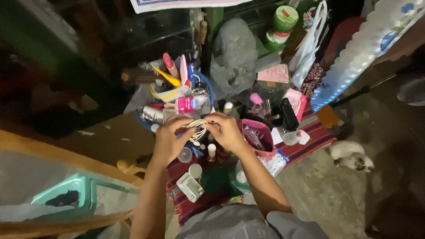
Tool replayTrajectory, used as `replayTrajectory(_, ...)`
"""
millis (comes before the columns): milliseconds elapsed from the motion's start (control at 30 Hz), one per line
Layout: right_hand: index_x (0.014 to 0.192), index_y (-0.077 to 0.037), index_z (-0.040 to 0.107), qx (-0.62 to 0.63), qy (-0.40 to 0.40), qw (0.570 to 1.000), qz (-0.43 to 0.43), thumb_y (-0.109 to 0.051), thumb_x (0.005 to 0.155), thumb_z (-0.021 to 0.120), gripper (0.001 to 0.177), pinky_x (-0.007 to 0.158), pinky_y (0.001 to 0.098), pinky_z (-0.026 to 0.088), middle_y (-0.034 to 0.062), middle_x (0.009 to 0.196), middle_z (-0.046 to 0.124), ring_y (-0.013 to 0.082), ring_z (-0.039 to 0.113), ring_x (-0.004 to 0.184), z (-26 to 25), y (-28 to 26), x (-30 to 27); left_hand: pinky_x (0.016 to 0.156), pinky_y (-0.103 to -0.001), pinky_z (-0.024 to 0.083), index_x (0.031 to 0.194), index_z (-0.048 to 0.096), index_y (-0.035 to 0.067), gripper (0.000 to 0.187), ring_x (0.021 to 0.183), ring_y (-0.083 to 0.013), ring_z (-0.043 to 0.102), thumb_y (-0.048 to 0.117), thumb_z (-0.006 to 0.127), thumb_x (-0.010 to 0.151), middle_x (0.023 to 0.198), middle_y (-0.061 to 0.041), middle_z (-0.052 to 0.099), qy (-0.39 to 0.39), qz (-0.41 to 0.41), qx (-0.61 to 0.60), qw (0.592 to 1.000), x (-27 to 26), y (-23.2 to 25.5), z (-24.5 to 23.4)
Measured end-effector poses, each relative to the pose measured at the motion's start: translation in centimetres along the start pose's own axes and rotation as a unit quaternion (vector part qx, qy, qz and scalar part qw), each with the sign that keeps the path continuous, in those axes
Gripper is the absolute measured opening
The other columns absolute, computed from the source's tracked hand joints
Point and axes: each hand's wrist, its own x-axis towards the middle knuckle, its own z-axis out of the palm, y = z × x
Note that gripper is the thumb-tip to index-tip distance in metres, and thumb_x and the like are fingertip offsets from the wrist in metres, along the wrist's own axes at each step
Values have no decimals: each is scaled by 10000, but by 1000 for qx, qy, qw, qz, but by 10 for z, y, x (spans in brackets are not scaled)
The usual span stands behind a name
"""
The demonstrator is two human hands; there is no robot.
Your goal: The person sorts through various items on a cluttered table, including bottles, a pouch, and small packages. They open a pouch, remove items, and place them into a blue basket. The person also handles a green packet and a plastic bag, moving items around the table.
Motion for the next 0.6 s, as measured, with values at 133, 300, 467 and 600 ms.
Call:
replayTrajectory(133,906,-21,694,58,-7,998,39,-71,792,729,129,608,306,531,134,769,677,242,676,752,4,-10,-9,672,-388,556,1006,700,49,324,854,-332,663,191,775,725,882,-186,670,-24,-40,31,998,-20,6,-1)
replayTrajectory(300,953,-1,708,139,-58,987,56,-47,743,776,226,641,310,563,164,786,684,241,673,739,6,-4,-15,685,-365,558,974,696,29,278,798,-304,692,130,773,726,849,-184,705,11,-84,-24,996,-45,-17,1)
replayTrajectory(467,943,-93,731,5,-3,1000,-19,-86,717,792,234,635,324,538,89,753,661,229,645,687,-3,-7,2,788,-377,521,1004,698,48,299,893,-249,666,143,747,724,916,-156,709,-1,-259,-28,966,-72,-46,-33)
replayTrajectory(600,947,-71,716,11,18,999,-30,8,731,751,232,652,301,554,98,812,657,233,640,691,0,0,11,760,-366,534,1073,715,155,298,873,-243,690,252,704,791,927,-59,723,-37,-389,76,917,-96,-94,-45)
